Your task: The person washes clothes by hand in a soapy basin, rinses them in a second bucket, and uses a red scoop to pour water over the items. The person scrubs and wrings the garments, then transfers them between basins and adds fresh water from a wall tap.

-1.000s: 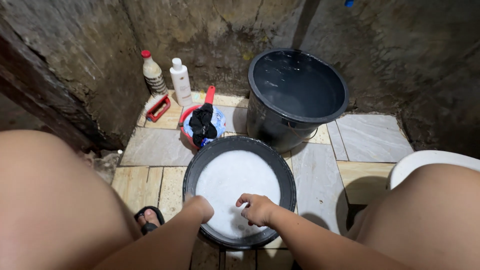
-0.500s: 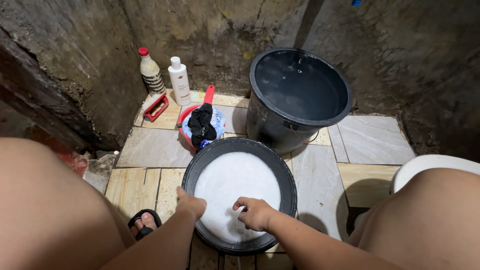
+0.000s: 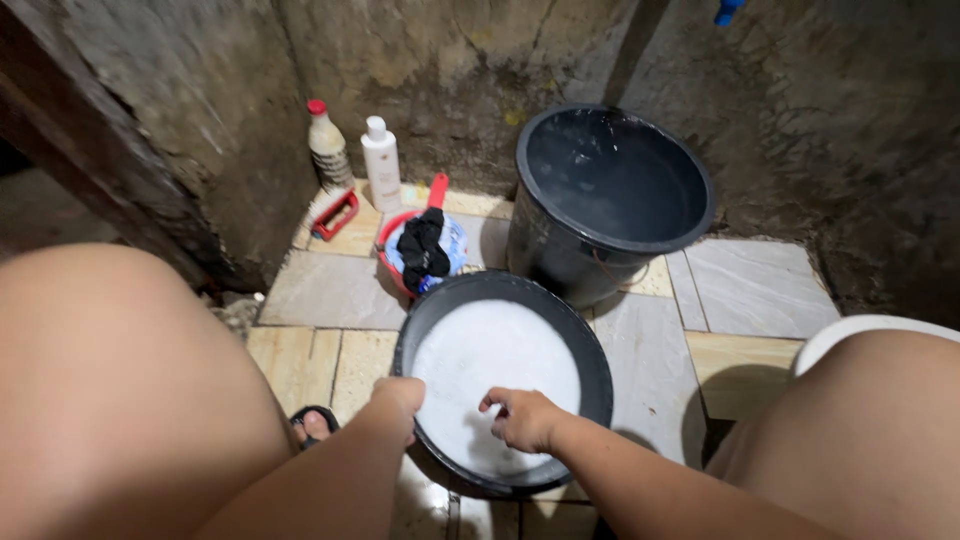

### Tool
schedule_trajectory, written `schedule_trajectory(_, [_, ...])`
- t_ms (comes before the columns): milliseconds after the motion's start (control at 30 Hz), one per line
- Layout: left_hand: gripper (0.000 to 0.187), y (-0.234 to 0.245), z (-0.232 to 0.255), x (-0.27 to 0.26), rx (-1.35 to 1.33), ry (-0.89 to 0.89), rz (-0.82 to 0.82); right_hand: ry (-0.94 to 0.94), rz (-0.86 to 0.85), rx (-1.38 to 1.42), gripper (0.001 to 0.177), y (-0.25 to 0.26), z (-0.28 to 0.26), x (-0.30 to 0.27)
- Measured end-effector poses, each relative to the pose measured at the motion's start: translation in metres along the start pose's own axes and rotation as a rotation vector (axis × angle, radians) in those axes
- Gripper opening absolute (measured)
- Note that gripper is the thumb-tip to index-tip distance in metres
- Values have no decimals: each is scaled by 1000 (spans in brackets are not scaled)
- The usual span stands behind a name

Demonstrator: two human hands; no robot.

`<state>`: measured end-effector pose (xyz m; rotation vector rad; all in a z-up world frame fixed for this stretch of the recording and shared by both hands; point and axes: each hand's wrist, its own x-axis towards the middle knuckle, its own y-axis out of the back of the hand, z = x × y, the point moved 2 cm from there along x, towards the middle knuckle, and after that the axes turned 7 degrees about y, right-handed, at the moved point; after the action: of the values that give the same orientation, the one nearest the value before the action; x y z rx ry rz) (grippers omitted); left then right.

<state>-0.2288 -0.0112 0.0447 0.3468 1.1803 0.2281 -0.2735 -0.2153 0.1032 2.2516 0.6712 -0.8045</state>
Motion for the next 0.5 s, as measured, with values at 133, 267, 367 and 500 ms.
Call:
schedule_trajectory(133, [33, -5, 13, 1, -127, 32, -18, 72, -7, -154, 45, 2, -8, -5])
schedule_trajectory(267, [30, -16, 14, 11, -128, 30, -62, 102, -14, -166, 58, 0, -10, -8])
schedule_trajectory(367, [27, -19, 18, 13, -34, 16, -41, 151, -23, -203, 63, 1, -14, -10])
schedule_trajectory(500, [22, -23, 14, 7, 42, -32, -138, 185, -72, -264, 69, -3, -14, -16])
